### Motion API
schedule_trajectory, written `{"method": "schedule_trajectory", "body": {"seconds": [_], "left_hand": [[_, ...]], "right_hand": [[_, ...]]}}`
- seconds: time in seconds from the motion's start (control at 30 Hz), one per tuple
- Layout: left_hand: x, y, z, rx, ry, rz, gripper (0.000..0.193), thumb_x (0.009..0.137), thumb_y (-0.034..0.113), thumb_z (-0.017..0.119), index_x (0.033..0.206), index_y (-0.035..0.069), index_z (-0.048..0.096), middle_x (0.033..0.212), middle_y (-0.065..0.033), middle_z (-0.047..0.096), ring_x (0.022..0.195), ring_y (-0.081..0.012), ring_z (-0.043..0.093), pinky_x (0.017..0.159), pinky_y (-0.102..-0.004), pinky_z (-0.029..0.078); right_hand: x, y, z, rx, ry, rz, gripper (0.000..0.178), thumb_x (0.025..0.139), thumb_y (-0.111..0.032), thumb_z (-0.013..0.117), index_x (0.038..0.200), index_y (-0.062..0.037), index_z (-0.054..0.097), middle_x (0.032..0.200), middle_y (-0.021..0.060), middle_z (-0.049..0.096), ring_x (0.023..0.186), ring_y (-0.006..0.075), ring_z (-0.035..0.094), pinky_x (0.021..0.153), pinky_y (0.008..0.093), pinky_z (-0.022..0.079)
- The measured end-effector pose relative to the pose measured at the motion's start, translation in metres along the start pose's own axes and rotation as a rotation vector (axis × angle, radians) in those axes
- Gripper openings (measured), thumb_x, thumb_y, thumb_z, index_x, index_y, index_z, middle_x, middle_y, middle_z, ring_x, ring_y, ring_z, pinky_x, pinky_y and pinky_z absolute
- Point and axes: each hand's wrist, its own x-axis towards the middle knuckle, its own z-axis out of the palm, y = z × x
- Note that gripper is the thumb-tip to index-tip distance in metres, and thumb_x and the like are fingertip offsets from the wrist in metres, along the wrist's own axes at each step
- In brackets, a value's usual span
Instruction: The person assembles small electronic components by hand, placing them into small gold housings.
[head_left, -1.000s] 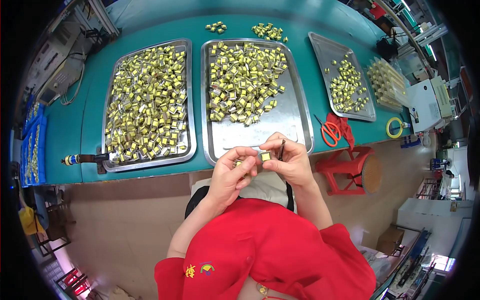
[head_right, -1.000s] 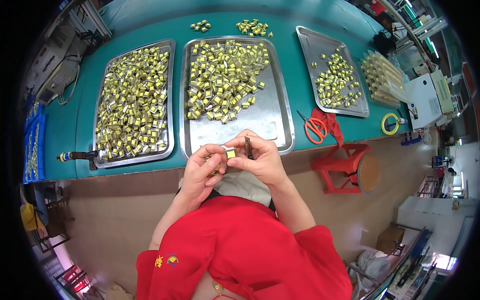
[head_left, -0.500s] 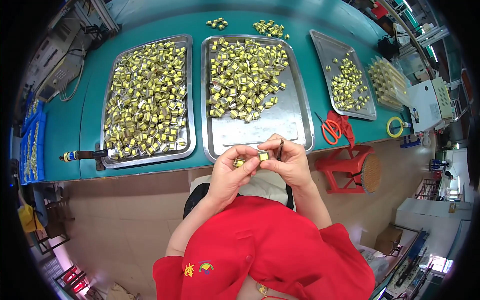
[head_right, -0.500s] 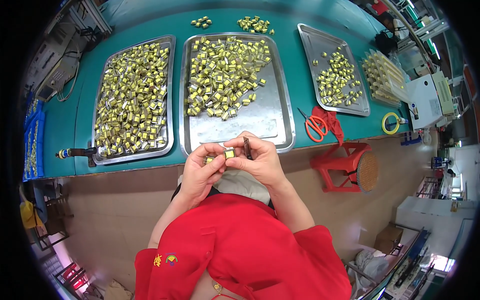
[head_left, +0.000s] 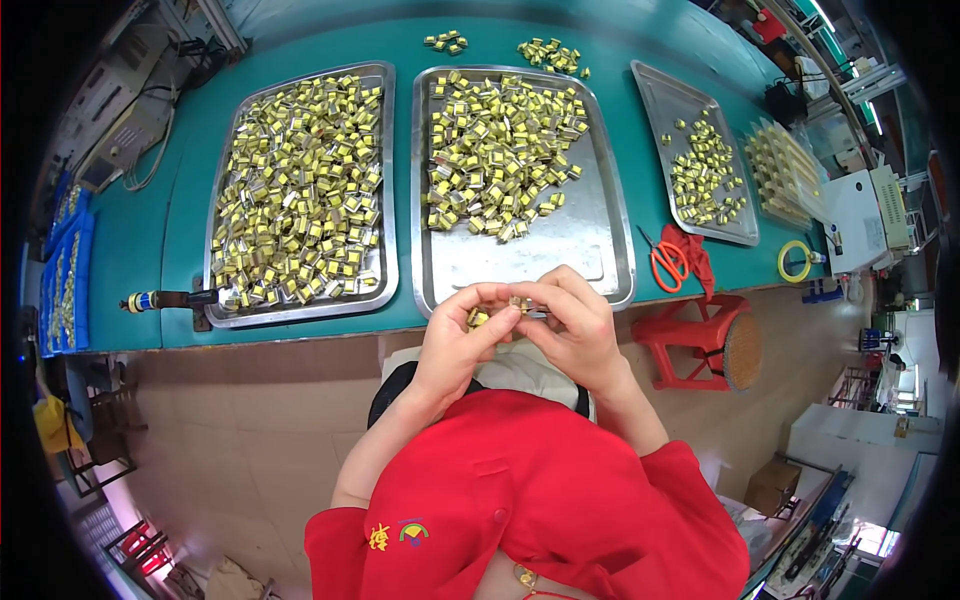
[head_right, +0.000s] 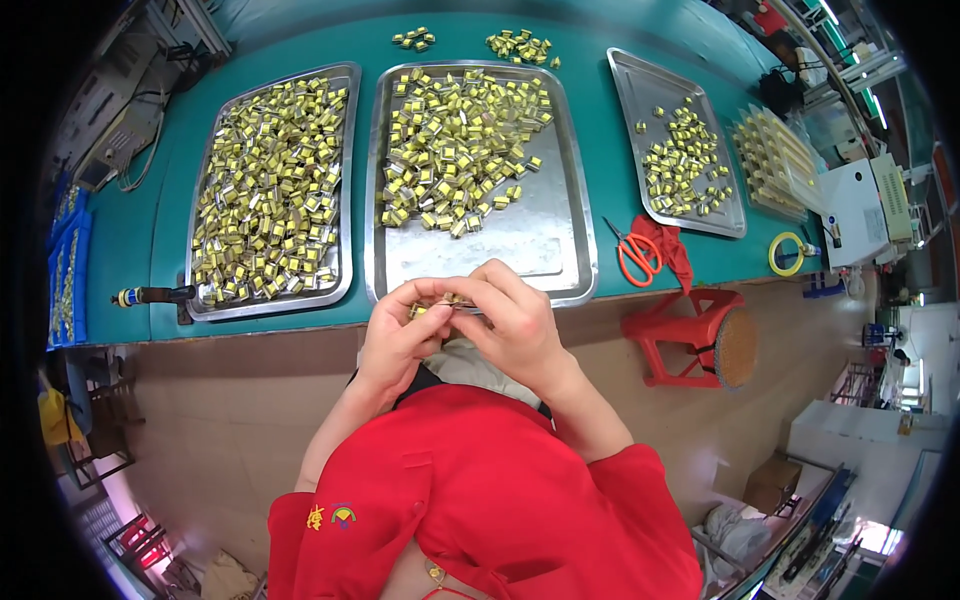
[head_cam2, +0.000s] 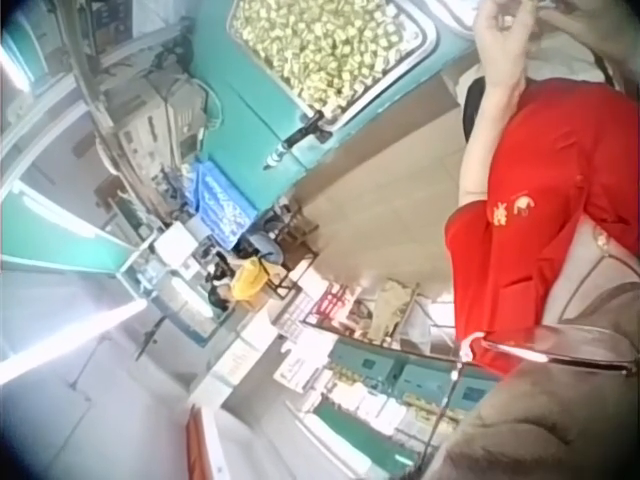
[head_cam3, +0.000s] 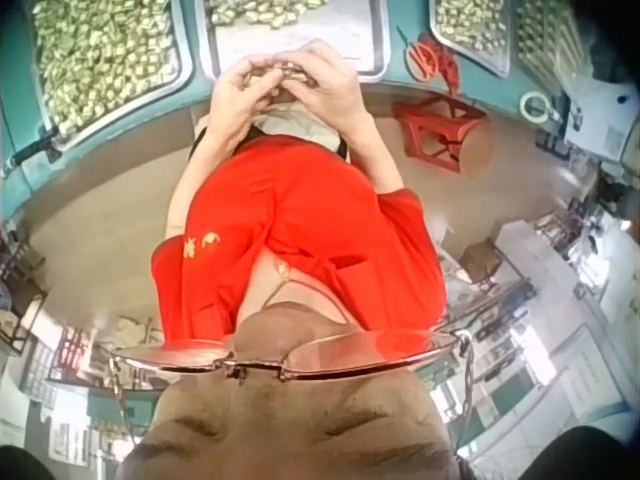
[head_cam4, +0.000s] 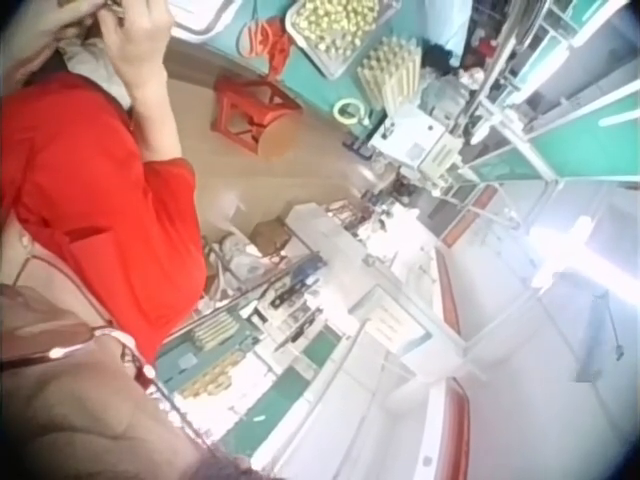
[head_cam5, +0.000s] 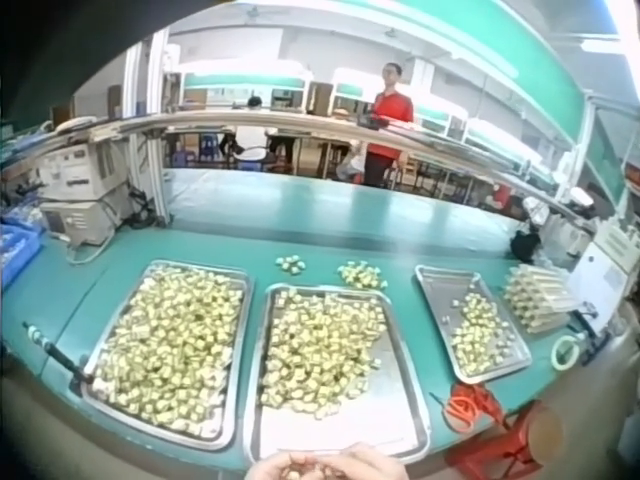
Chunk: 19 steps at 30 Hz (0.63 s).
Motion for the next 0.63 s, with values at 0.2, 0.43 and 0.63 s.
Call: {"method": "schedule_trajectory", "body": {"seconds": [0.2, 0.43, 0.63], "left_hand": [[-0.0009, -0.0021, -0.0087, -0.324, -0.159, -0.107, 0.028, 0.092, 0.013, 0.05, 0.114, -0.002, 0.055, 0.093, -0.0058, 0.06, 0.065, -0.0034, 0.05, 0.041, -0.0132, 0.026], [-0.0011, -0.0064, -0.0085, -0.251, -0.136, -0.097, 0.027, 0.089, 0.009, 0.055, 0.115, -0.001, 0.056, 0.093, -0.0048, 0.06, 0.064, -0.003, 0.048, 0.042, -0.013, 0.026], [-0.0022, -0.0043, -0.008, 0.104, -0.111, 0.044, 0.032, 0.089, 0.01, 0.058, 0.12, 0.005, 0.056, 0.104, -0.0052, 0.062, 0.072, -0.0056, 0.053, 0.051, -0.0155, 0.038]], "right_hand": [[-0.0034, -0.002, -0.003, 0.173, -0.033, 0.163, 0.031, 0.07, 0.002, 0.071, 0.099, -0.003, 0.064, 0.078, 0.0015, 0.053, 0.055, 0.0048, 0.041, 0.046, 0.0187, 0.033], [-0.0057, 0.0042, -0.0017, 0.256, -0.048, 0.168, 0.031, 0.07, 0.003, 0.071, 0.1, -0.0029, 0.063, 0.079, 0.0005, 0.052, 0.056, 0.0032, 0.04, 0.047, 0.0175, 0.032], [-0.0079, 0.0027, -0.0029, 0.284, -0.044, 0.275, 0.037, 0.071, 0.005, 0.07, 0.107, -0.0021, 0.061, 0.085, 0.0018, 0.052, 0.067, 0.0034, 0.046, 0.052, 0.0169, 0.033]]}}
